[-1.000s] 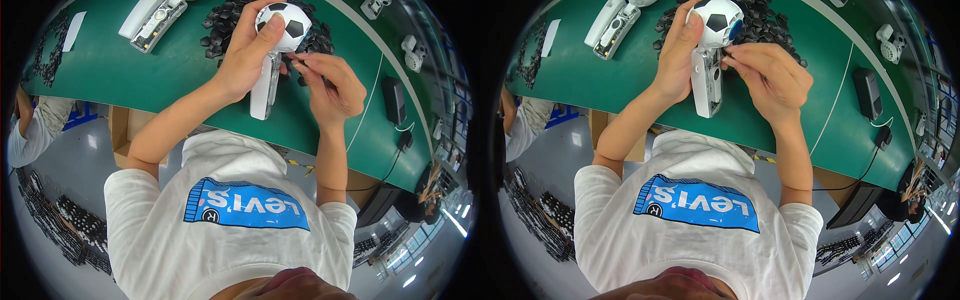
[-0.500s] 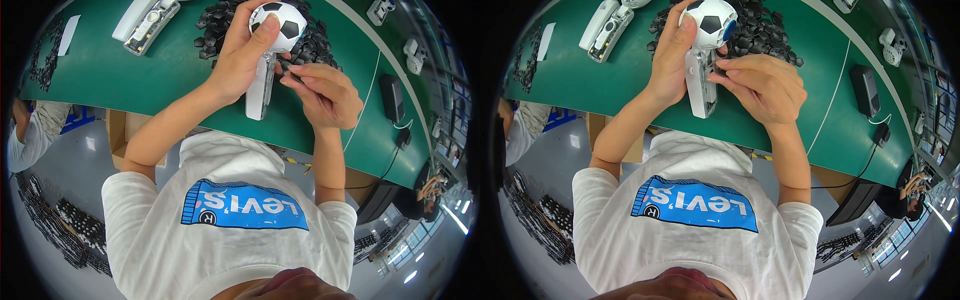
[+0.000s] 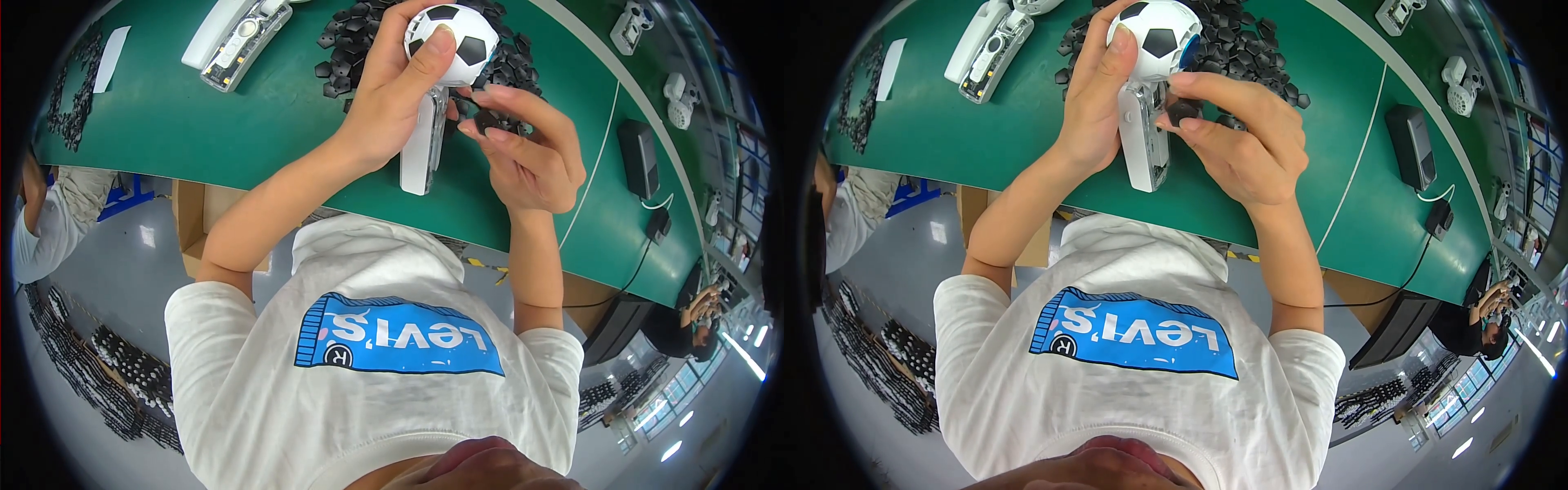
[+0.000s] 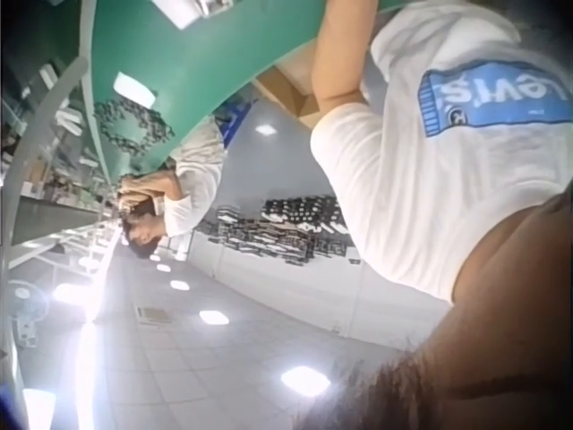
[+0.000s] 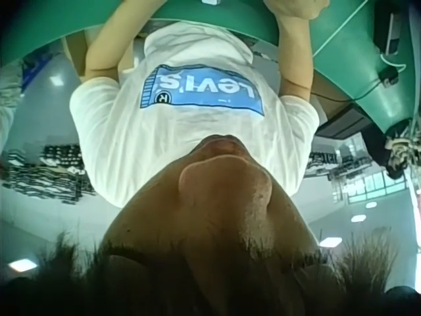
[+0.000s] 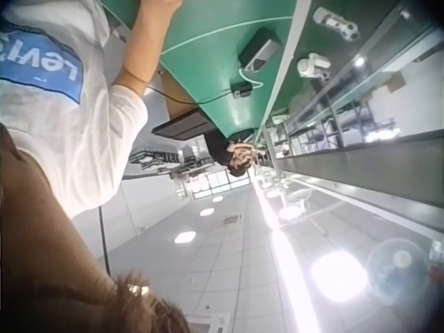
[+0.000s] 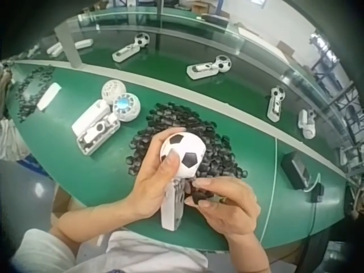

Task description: Assembling small black components onto a white robotic toy housing.

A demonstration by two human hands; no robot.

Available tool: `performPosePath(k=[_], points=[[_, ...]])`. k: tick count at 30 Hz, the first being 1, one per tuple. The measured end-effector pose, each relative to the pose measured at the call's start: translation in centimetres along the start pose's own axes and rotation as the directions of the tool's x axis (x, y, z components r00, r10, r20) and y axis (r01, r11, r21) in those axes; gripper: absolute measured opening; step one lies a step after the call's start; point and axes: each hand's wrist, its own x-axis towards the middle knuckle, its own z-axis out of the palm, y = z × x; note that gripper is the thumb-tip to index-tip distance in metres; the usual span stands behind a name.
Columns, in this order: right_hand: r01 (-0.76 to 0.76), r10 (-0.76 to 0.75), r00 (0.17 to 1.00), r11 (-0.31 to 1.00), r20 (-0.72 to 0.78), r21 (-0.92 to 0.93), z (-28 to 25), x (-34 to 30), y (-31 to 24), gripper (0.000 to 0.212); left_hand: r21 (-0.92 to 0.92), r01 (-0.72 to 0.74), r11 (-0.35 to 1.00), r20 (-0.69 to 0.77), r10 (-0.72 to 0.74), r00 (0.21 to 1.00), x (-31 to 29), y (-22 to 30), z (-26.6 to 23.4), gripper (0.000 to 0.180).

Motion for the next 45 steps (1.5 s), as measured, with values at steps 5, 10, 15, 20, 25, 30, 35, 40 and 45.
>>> performPosePath(k=[5, 10, 15, 20, 25, 30, 35, 40, 45], points=[[-0.032, 0.037, 0.998, 0.997, 0.058, -0.073, -0.5, 0.0, -0.4, 0.027, -0.025, 0.028, 0.999, 0.004, -0.028, 1.0, 0.0, -0.2, -0.3, 0.046], [-0.122, 0.123, 0.992, 0.989, -0.005, 0.079, -0.2, -0.2, -0.1, 0.025, -0.009, 0.017, 1.0, -0.003, -0.017, 1.0, -0.1, 0.1, -0.1, 0.046], [-0.123, 0.132, 0.984, 0.989, 0.122, -0.08, -0.5, 0.3, -0.3, 0.022, 0.046, -0.002, 0.999, -0.008, 0.002, 1.0, -0.1, -0.1, -0.1, 0.046], [-0.324, 0.334, 0.933, 0.942, 0.136, -0.087, 0.0, 0.9, -0.5, 0.019, -0.025, 0.227, 0.974, -0.005, -0.227, 0.974, -0.2, 1.1, 0.2, 0.046], [-0.231, 0.236, 0.967, 0.971, 0.098, -0.061, -0.5, 0.0, 0.8, 0.021, -0.011, 0.243, 0.97, 0.001, -0.243, 0.97, -0.2, 0.8, -0.1, 0.045], [-0.044, 0.059, 0.993, 0.989, 0.107, -0.141, -0.5, 0.1, 0.9, 0.022, 0.084, 0.26, 0.962, 0.006, -0.261, 0.965, -0.2, 0.2, -0.1, 0.043], [-0.043, 0.059, 0.995, 0.981, 0.078, -0.187, 0.0, 0.0, 0.9, 0.026, 0.153, 0.223, 0.963, 0.026, -0.229, 0.973, -0.2, -0.8, -0.2, 0.042], [-0.263, 0.274, 0.959, 0.955, 0.071, -0.137, 0.3, 0.2, 0.4, 0.029, 0.177, 0.193, 0.965, 0.025, -0.201, 0.979, -0.4, -0.7, 0.0, 0.042], [-0.221, 0.227, 0.973, 0.97, 0.046, -0.097, 0.4, 0.2, 0.6, 0.026, 0.186, 0.107, 0.977, 0.01, -0.111, 0.994, -0.4, -0.7, 0.2, 0.043]])
